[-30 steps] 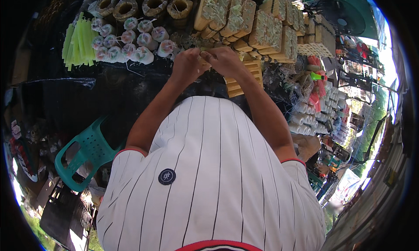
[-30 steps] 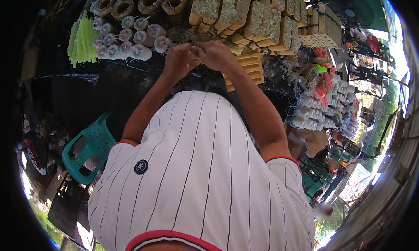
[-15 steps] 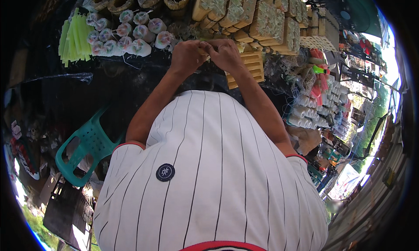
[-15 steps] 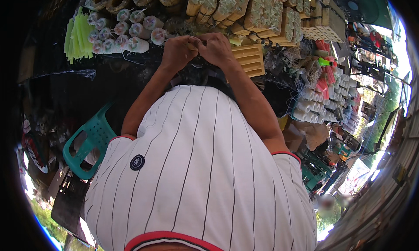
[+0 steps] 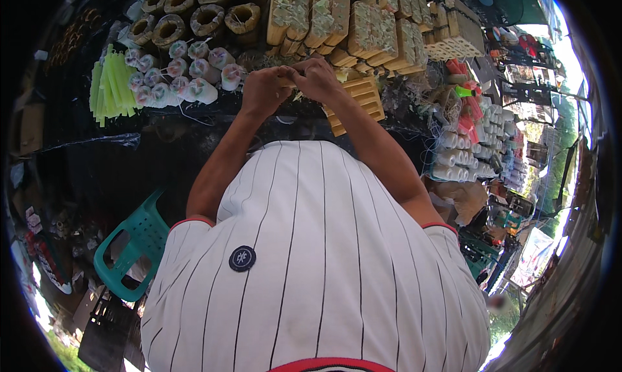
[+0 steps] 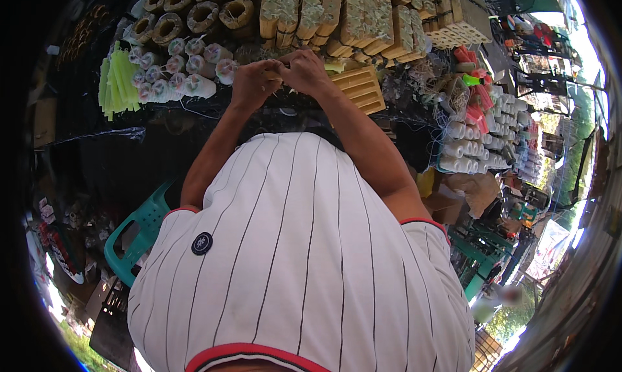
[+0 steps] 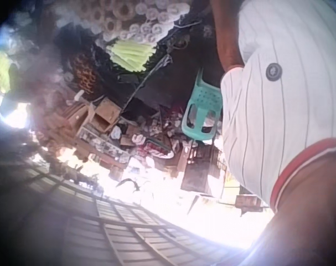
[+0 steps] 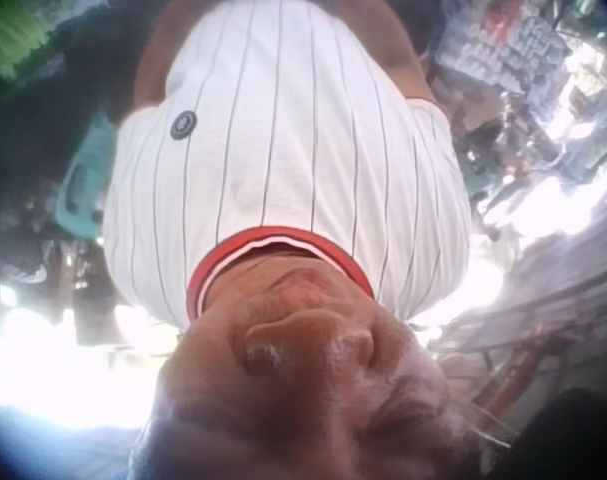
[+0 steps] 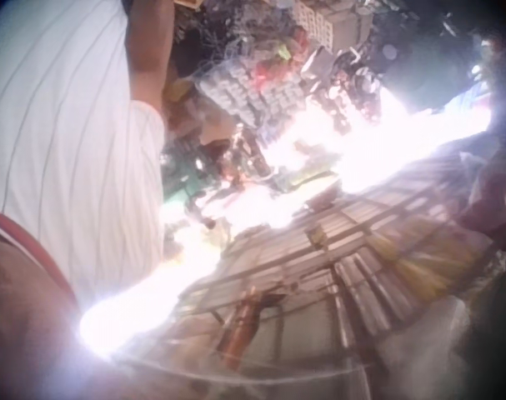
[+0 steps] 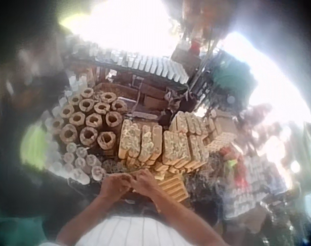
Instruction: The person assembles decorative items by inserting green strips into yellow rectangular blocks. They handle the blocks and strips by hand, arranging them on a table filled with various craft materials.
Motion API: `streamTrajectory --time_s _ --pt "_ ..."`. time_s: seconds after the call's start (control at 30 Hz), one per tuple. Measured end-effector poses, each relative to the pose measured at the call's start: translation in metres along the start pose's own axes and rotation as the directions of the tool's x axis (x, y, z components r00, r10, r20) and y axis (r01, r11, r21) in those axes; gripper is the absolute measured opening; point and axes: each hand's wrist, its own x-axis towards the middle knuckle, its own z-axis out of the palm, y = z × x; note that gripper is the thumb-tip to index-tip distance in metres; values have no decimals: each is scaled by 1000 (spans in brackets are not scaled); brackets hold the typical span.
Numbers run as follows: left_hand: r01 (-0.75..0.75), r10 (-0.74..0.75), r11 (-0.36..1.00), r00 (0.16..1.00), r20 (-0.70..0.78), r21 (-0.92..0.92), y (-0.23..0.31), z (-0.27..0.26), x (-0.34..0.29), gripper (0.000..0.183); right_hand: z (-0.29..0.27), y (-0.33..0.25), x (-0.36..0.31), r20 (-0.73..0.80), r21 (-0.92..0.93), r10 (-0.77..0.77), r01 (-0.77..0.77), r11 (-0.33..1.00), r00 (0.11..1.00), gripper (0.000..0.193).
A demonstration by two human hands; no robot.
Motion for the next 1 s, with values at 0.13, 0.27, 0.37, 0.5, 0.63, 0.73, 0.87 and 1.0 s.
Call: streamTrajectory --time_s 0.13,0.27,0.37,0.5,0.63,0.73,0.87,1.0 --pt "79 -114 969 984 -138 -236 -7 8 -12 36 -5 -5 -5 -93 -70 -56 50 996 994 44" --pt "224 -319 872 934 -159 -435 -19 22 -29 42 1 -26 -8 -149 -265 -305 260 929 940 42" --pt "248 -363 813 923 -125 -527 -6 26 -30 42 1 -46 -8 51 -231 -196 202 952 979 40" --pt "98 -292 832 914 -280 -546 -26 48 -25 41 -1 -51 -3 185 -130 -63 88 988 981 42" --pt "54 -293 709 929 -224 -703 -13 44 -31 41 4 -51 0 108 -122 14 -1 993 994 44" --pt "46 -251 789 934 -253 -613 -7 35 -33 41 5 -40 -1 129 -72 31 -21 997 991 45" --pt "112 -295 746 939 -176 -656 -3 24 -20 44 -16 -27 12 177 95 -144 129 987 974 46" --pt "157 -253 804 963 -90 -573 -19 27 -22 58 -29 -5 13 236 129 -176 149 980 956 47"
